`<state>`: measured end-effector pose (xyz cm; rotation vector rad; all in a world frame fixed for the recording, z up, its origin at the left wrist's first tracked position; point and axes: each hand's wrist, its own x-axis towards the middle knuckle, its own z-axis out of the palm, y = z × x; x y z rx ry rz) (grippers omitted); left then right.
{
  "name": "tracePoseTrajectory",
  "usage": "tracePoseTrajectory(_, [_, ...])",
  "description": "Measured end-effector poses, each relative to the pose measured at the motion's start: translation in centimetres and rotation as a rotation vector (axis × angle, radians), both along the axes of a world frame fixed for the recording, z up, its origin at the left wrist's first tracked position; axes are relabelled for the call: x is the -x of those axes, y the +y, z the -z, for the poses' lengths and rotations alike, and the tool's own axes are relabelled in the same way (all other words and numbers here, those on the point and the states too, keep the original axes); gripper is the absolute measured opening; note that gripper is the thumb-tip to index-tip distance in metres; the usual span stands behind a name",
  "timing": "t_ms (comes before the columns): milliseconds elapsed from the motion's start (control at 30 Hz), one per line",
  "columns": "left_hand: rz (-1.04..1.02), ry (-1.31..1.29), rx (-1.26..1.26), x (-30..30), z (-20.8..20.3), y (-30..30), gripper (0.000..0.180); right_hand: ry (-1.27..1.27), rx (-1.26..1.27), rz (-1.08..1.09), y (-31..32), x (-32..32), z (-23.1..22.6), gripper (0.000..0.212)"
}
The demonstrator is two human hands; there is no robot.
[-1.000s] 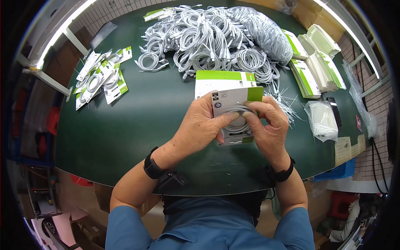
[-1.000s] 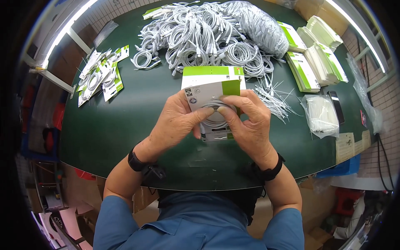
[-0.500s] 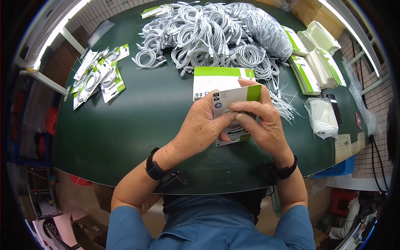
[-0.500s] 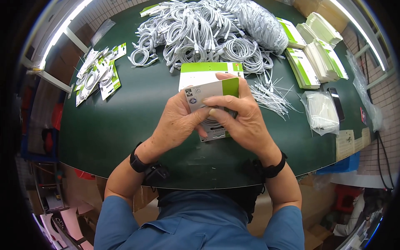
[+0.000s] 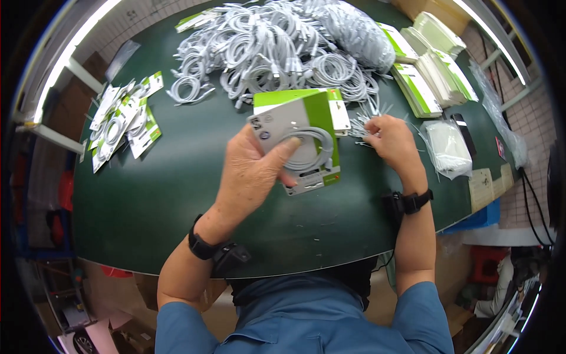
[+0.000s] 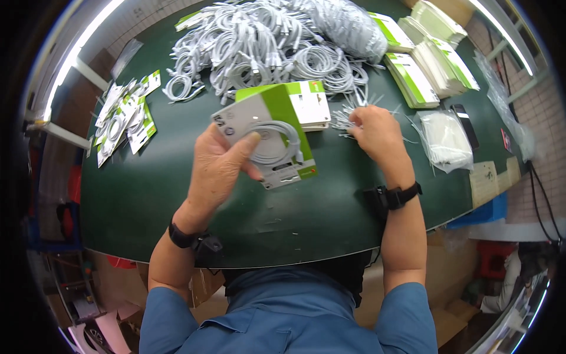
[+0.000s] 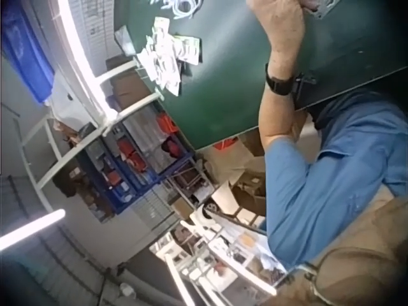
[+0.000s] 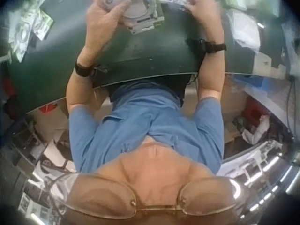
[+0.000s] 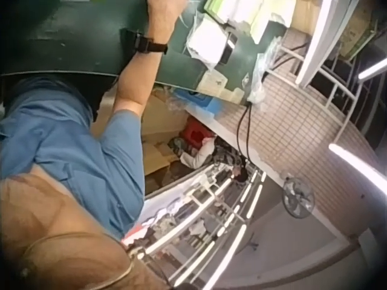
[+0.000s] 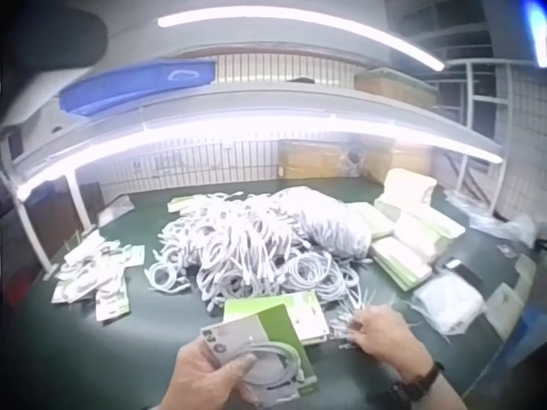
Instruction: The person packages a cable by hand by placing it onto a cardboard backing and threading a plastic tie through the holes to secure it. They tighten the tie, turn the package over to inspect it, and then place the finished assembly into a cardboard box.
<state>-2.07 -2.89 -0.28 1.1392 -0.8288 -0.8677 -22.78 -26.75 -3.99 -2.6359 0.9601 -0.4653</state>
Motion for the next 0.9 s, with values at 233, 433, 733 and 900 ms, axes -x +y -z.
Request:
tracePoseTrajectory(233, [-0.043,-0.012,0.045,-1.2,0.0,0.2,0.026,0.123,-0.013,0.073,0.2,-0.5,0.0,0.019])
tracePoseTrajectory(433, [-0.007,0.046,0.058,-0.6,0.0,0.3,0.029,0.035,0.119,0.016,-0.4,0.0,1.2,0.011])
tracePoseTrajectory(733, [0.021,0.063,0.121,-0.7,-0.3,0.4,0.031,-0.130,0.146,0.030,0.6,-0.8,0.5,0.008])
tracePoseTrajectory(900, [0.004,0.049,0.151,-0.6,-0.9,0.6,0.031,-0.134,0.182,0.023,0.4,-0.7,0.6,0.008])
